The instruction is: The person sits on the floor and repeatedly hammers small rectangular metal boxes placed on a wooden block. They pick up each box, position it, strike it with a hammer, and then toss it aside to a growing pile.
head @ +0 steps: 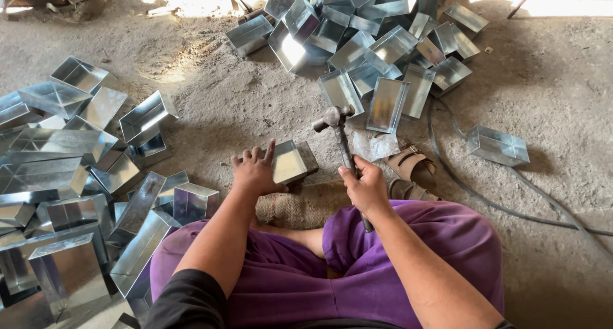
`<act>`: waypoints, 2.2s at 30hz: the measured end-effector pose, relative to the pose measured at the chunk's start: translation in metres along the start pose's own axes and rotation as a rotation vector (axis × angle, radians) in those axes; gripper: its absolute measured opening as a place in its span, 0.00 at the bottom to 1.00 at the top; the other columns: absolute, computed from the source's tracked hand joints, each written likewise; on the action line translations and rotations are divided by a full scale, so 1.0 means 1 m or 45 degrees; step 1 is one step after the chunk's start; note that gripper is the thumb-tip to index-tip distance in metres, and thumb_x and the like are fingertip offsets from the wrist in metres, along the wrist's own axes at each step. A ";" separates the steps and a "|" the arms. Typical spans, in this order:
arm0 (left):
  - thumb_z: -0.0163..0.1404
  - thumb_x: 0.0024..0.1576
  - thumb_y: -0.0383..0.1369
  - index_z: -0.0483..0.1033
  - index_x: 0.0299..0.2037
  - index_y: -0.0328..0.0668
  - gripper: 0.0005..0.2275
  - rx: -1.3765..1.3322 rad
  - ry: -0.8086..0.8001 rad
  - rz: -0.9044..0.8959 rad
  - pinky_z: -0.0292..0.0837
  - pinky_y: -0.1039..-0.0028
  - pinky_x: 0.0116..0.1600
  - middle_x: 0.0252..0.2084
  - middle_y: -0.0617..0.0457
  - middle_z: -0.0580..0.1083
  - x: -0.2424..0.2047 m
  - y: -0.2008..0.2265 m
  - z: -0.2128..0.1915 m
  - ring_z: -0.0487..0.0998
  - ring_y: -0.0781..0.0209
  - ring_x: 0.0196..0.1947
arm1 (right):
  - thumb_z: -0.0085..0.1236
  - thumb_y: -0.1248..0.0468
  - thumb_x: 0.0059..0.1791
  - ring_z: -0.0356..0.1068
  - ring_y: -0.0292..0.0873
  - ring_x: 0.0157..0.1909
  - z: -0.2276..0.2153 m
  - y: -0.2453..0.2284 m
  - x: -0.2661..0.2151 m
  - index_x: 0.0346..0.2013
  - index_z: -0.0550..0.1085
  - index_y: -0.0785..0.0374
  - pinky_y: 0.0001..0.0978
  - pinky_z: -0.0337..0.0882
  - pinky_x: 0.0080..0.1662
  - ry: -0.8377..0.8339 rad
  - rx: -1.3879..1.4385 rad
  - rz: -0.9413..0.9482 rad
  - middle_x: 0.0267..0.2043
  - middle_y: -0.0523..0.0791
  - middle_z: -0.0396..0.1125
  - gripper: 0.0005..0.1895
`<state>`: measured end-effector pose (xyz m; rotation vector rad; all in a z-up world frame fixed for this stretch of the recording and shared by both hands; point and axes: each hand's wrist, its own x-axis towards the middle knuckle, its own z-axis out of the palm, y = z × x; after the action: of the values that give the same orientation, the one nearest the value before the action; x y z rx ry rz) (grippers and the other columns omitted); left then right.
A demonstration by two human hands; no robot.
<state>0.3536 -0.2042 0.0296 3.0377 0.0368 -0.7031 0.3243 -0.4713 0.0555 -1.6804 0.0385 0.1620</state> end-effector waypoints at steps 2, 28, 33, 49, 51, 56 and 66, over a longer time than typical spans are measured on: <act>0.61 0.39 0.68 0.31 0.79 0.51 0.64 0.013 0.051 -0.036 0.49 0.38 0.70 0.76 0.42 0.52 0.002 0.004 0.002 0.56 0.42 0.73 | 0.59 0.65 0.52 0.54 0.27 0.16 0.000 -0.002 -0.002 0.38 0.76 0.64 0.24 0.52 0.19 0.001 -0.017 -0.005 0.18 0.36 0.60 0.05; 0.73 0.34 0.51 0.37 0.71 0.22 0.65 -1.031 0.761 0.305 0.62 0.60 0.70 0.70 0.25 0.56 0.056 -0.025 0.067 0.62 0.32 0.69 | 0.57 0.63 0.54 0.65 0.35 0.17 0.005 -0.038 -0.046 0.47 0.77 0.70 0.29 0.62 0.20 -0.083 -0.577 -0.526 0.22 0.43 0.71 0.12; 0.73 0.33 0.51 0.38 0.72 0.24 0.64 -1.071 0.687 0.237 0.61 0.62 0.71 0.70 0.29 0.58 0.046 -0.023 0.059 0.63 0.36 0.69 | 0.53 0.62 0.55 0.65 0.32 0.18 0.010 -0.040 -0.045 0.49 0.75 0.70 0.27 0.63 0.22 -0.015 -0.506 -0.669 0.21 0.42 0.68 0.14; 0.59 0.48 0.56 0.33 0.79 0.59 0.53 -0.028 -0.122 0.091 0.27 0.33 0.72 0.78 0.44 0.40 -0.005 -0.010 -0.012 0.37 0.42 0.76 | 0.56 0.65 0.53 0.54 0.30 0.12 -0.016 -0.015 -0.008 0.37 0.73 0.66 0.26 0.53 0.15 0.015 0.091 0.253 0.18 0.39 0.60 0.06; 0.54 0.54 0.53 0.28 0.77 0.67 0.48 -0.049 -0.167 0.084 0.17 0.30 0.68 0.78 0.47 0.30 0.004 -0.025 -0.022 0.25 0.42 0.75 | 0.56 0.65 0.54 0.54 0.30 0.13 -0.019 -0.018 -0.007 0.38 0.73 0.68 0.25 0.54 0.15 -0.014 0.090 0.193 0.18 0.40 0.60 0.07; 0.54 0.55 0.56 0.17 0.73 0.68 0.51 -0.496 -0.263 -0.345 0.16 0.29 0.68 0.79 0.53 0.20 -0.008 -0.040 -0.034 0.15 0.45 0.76 | 0.57 0.66 0.52 0.55 0.29 0.13 -0.020 -0.013 -0.009 0.43 0.75 0.64 0.24 0.56 0.15 -0.004 0.099 0.244 0.19 0.39 0.61 0.07; 0.37 0.66 0.49 0.53 0.73 0.58 0.25 0.052 0.004 -0.024 0.40 0.32 0.69 0.75 0.49 0.53 0.009 -0.006 0.005 0.61 0.43 0.69 | 0.58 0.65 0.53 0.56 0.29 0.14 -0.020 -0.007 -0.008 0.38 0.73 0.68 0.24 0.56 0.16 -0.058 0.091 0.233 0.20 0.40 0.62 0.07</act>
<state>0.3593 -0.1982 0.0209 3.0812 0.0518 -0.7086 0.3192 -0.4910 0.0659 -1.6002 0.1620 0.3329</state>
